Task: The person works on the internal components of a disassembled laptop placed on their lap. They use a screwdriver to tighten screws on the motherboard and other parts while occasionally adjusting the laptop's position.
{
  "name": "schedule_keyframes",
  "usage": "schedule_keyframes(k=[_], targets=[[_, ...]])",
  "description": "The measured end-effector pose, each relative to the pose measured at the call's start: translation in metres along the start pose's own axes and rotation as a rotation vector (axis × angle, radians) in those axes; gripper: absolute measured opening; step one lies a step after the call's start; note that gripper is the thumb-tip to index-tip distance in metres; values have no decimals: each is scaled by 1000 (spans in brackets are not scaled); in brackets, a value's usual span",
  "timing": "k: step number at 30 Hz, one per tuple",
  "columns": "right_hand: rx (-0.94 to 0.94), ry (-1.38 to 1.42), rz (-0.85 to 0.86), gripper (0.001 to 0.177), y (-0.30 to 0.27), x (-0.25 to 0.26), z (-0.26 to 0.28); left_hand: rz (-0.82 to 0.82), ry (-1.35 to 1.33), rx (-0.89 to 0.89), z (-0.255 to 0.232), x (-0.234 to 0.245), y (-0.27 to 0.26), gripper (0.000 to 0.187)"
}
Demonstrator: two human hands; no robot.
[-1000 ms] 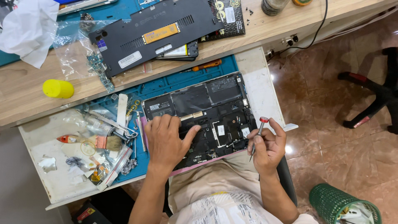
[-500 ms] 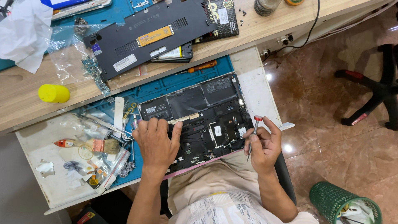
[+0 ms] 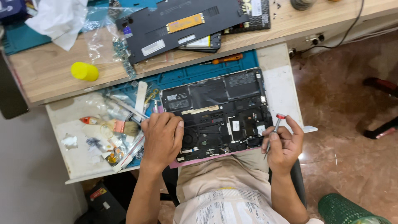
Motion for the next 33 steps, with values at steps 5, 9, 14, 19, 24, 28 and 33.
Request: schedule_keyframes(k=[5,9,14,19,24,28,33], targets=[[-19,-7,-5,50,-1,0,2,11,-275,18,28,-2,-15,33],[-186,-82,-46,41,-2,-12,21,28,-328,84,42,-12,-25,45],[-221,-89,-70,41,-1,-14,22,23,-293,33,34,-8,-23,40],[-224,-74,-73,41,-1,-13,21,66,-257,26,26,-12,-19,39],[-212,-85,-48,40,0,-13,21,108,-272,-4,29,-20,-12,25],[-217,-99,-51,40,1,-13,22,173,-335,12,35,-24,-7,24],[-220,-94,-60,41,0,-11,19,261,-410,82,39,-30,-5,22]])
Point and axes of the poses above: each hand's wrist, its own y-axis towards the middle knuckle, its own x-axis out of the back of the hand, z = x × y, the point moved 5 cm from there along y, towards the middle knuckle, and after that the axes turned 11 degrees about z, right-handed, at the moved point
